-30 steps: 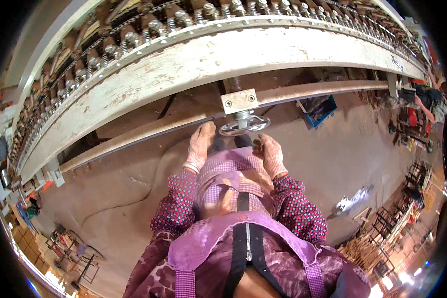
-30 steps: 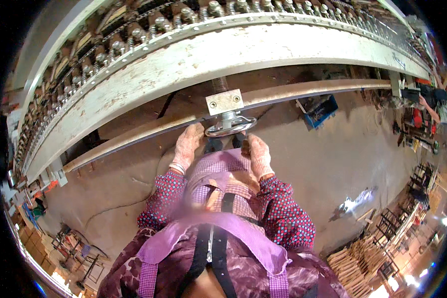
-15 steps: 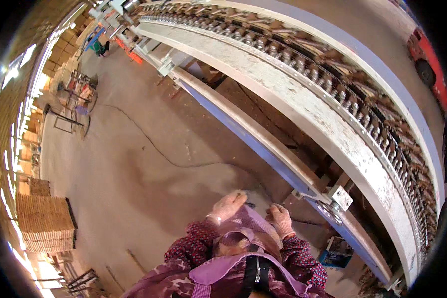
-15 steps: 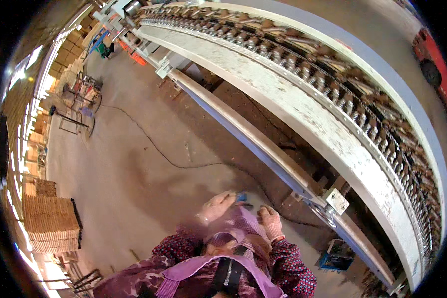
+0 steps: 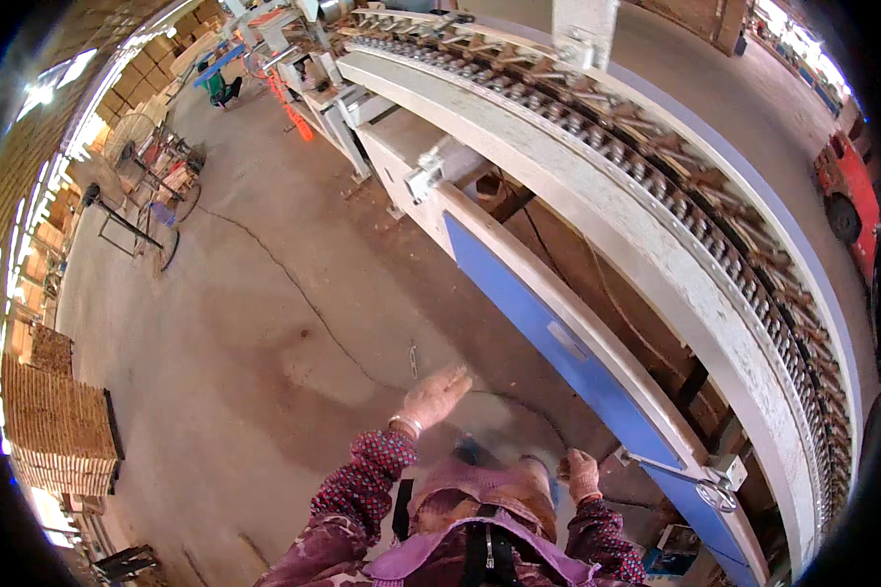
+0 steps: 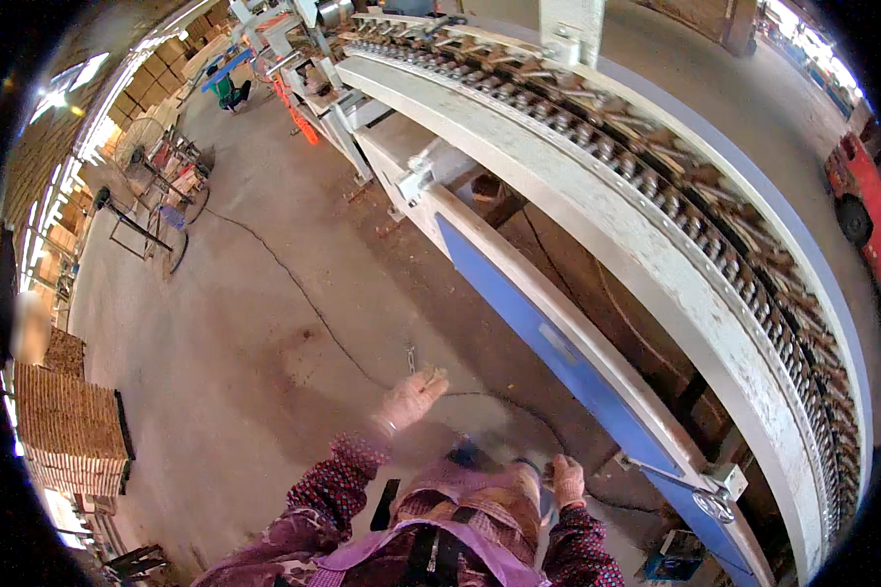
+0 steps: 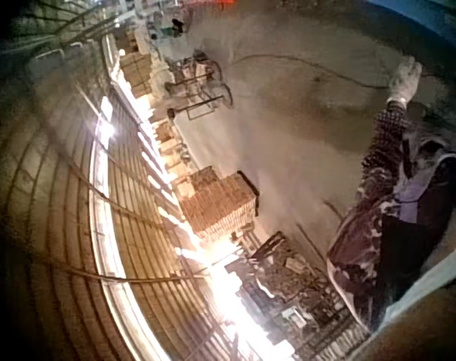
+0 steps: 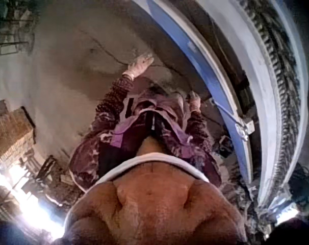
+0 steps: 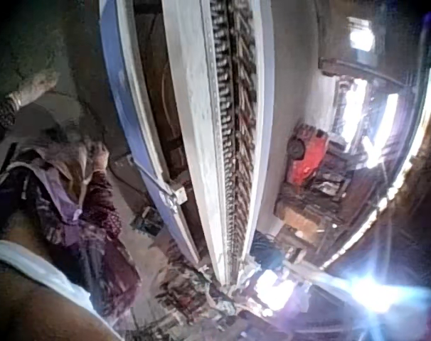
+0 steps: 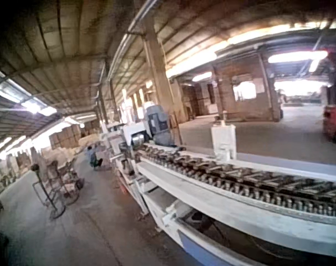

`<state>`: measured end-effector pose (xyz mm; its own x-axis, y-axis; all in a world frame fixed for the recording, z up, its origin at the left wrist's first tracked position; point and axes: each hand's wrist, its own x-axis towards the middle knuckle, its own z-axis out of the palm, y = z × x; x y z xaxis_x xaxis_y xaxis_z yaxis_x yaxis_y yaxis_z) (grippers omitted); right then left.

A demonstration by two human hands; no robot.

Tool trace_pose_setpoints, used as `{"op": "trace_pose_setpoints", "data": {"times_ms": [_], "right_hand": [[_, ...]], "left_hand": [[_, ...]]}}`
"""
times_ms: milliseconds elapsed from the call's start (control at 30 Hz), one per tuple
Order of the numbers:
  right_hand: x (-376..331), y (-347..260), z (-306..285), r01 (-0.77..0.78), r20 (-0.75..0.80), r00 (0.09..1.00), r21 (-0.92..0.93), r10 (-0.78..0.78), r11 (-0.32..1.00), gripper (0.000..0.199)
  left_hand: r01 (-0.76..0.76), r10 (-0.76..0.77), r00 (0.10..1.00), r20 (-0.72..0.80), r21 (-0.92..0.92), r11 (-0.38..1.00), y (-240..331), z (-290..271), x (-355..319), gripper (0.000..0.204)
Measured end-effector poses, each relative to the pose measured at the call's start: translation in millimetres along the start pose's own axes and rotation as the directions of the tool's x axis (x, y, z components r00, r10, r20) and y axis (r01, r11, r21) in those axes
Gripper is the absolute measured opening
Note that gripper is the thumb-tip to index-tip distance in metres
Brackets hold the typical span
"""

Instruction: The person uses a wrench to tighten bolts on a large, curved industrial machine. They repeatedly move along the machine's length, adjusting various fasteners and components. The person also handles a wooden plank, positioning it against the machine's frame.

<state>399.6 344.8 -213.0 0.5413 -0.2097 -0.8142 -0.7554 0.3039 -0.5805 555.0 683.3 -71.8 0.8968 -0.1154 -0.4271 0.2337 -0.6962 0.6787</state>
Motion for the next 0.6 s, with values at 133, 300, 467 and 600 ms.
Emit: {"op": "trace_pose_setpoints", "data": {"times_ms": [133, 300, 467, 600], "right_hand": [[-12, -35, 97, 0.047, 0.133, 0.990, -0.086, -0.036, 0.995, 0.031], [19, -73, 181, 0.009, 0.120, 0.993, -0.207, 0.016, 0.978, 0.035], [59, -128, 275, 0.141, 0.108, 0.988, -0.373, -0.108, 0.917, 0.034], [109, -202, 372, 0.137, 0.125, 0.987, -0.380, -0.096, 0.915, 0.030]], "left_hand": [[0.091, -0.091, 0.996, -0.018, 0.008, 0.996, -49, -88, 60, 0.058], [0.147, -0.143, 0.989, -0.036, 0.111, 0.983, -47, -194, 140, 0.059], [0.077, -0.050, 0.986, -0.158, 0.170, 0.982, -73, -310, 238, 0.058], [0.105, 0.008, 0.946, -0.323, 0.330, 0.938, -105, -420, 339, 0.056]]}}
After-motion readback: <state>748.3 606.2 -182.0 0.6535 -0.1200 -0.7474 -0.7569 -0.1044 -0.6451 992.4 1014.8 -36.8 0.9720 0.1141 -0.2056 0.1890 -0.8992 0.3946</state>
